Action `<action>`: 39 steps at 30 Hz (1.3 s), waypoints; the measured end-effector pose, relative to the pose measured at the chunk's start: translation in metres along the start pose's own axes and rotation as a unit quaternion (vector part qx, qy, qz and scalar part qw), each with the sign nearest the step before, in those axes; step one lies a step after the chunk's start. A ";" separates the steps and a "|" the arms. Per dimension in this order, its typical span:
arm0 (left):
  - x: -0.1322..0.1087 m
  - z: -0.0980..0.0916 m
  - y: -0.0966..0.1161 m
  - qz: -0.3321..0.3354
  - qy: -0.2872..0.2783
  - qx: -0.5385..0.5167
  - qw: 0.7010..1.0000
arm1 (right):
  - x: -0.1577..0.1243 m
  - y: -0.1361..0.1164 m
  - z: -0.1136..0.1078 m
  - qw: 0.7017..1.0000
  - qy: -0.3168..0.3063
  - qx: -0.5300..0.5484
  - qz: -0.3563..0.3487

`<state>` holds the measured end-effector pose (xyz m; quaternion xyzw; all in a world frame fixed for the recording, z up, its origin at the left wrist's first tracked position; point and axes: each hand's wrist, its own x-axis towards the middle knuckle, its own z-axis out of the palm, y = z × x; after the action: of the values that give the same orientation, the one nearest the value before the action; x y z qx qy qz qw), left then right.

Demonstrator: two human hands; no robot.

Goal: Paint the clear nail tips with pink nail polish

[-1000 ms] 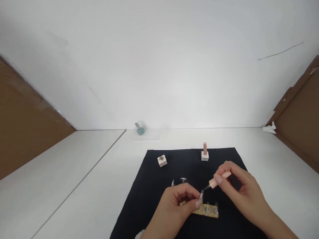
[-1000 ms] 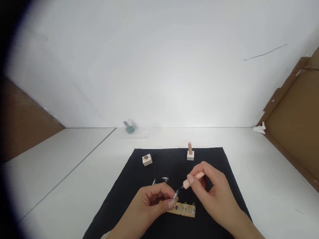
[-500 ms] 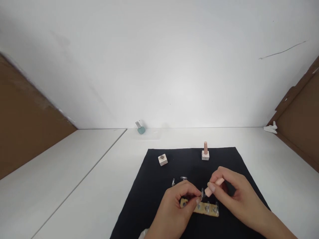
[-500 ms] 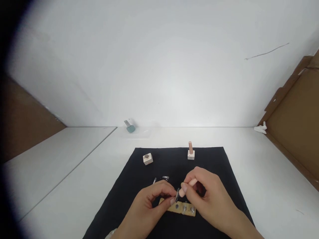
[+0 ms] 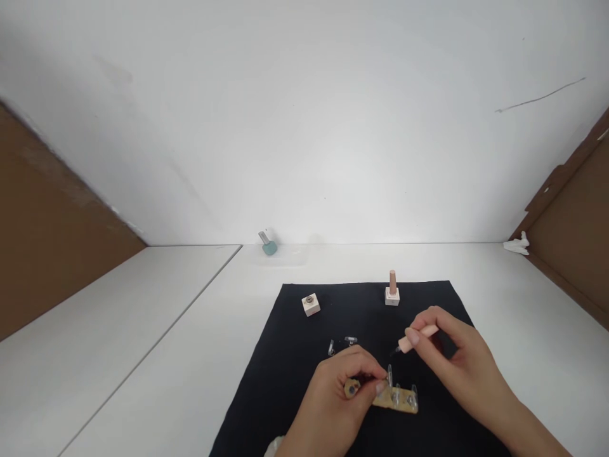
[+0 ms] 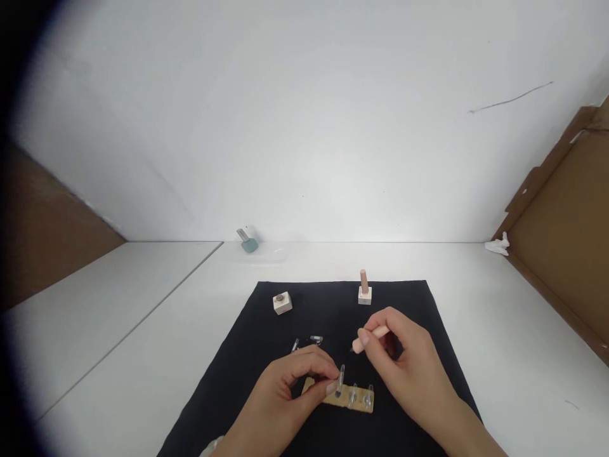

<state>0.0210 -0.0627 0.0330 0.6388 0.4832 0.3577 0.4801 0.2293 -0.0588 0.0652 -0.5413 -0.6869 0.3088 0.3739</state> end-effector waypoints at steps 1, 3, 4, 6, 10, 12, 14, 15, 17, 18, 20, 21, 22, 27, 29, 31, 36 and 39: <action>0.000 0.000 0.000 0.000 -0.002 0.000 1.000 | 0.000 0.000 -0.001 1.000 0.003 0.002 0.000; 0.001 0.000 0.000 -0.001 -0.006 0.001 1.000 | -0.001 -0.001 -0.001 0.999 -0.040 0.015 0.001; 0.001 0.000 0.000 -0.002 -0.008 0.002 1.000 | -0.002 -0.002 -0.001 0.997 -0.074 0.023 0.001; 0.001 0.000 0.000 0.000 -0.008 0.002 1.000 | -0.002 -0.002 0.001 0.993 -0.118 0.026 0.003; 0.001 0.001 0.000 0.000 -0.007 -0.002 1.000 | 0.001 0.001 0.003 1.000 -0.030 0.001 0.002; 0.000 0.002 0.000 -0.010 -0.007 0.001 1.000 | 0.003 0.004 0.002 0.998 0.060 -0.010 0.015; 0.001 0.002 -0.001 -0.023 0.010 0.004 1.000 | 0.004 0.007 0.001 0.990 0.137 -0.024 0.029; 0.002 0.001 -0.002 -0.030 0.024 -0.001 0.999 | 0.004 0.008 0.000 0.985 0.166 -0.031 0.034; 0.004 0.001 -0.005 -0.042 0.056 -0.025 0.997 | 0.005 0.010 0.000 0.978 0.202 -0.038 0.040; 0.005 0.001 -0.006 -0.045 0.066 -0.034 0.996 | 0.005 0.011 0.000 0.976 0.210 -0.037 0.040; 0.007 0.003 -0.007 -0.047 0.071 -0.035 0.996 | 0.005 0.011 0.000 0.975 0.219 -0.032 0.034; 0.008 0.005 -0.007 -0.047 0.069 -0.028 0.996 | 0.005 0.011 0.001 0.975 0.220 -0.029 0.030; 0.009 0.008 -0.006 -0.047 0.065 -0.020 0.997 | 0.005 0.011 0.001 0.975 0.219 -0.026 0.026; 0.016 0.019 -0.002 -0.056 0.057 0.011 0.997 | 0.005 0.008 0.000 0.978 0.208 -0.009 0.029; 0.019 0.022 -0.002 -0.055 0.052 0.024 0.997 | 0.004 0.007 -0.001 0.977 0.209 -0.003 0.029; 0.022 0.023 -0.003 -0.048 0.052 0.036 0.997 | 0.004 0.007 -0.002 0.979 0.204 0.007 0.024; 0.021 0.022 -0.004 -0.022 0.061 0.064 0.996 | 0.005 0.009 -0.003 0.980 0.195 0.028 0.013; 0.017 0.022 -0.003 -0.022 0.059 0.074 0.995 | 0.004 0.010 -0.002 0.981 0.191 0.035 0.011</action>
<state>0.0449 -0.0521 0.0240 0.6392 0.5500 0.3475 0.4100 0.2358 -0.0526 0.0594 -0.5845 -0.5854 0.2275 0.5138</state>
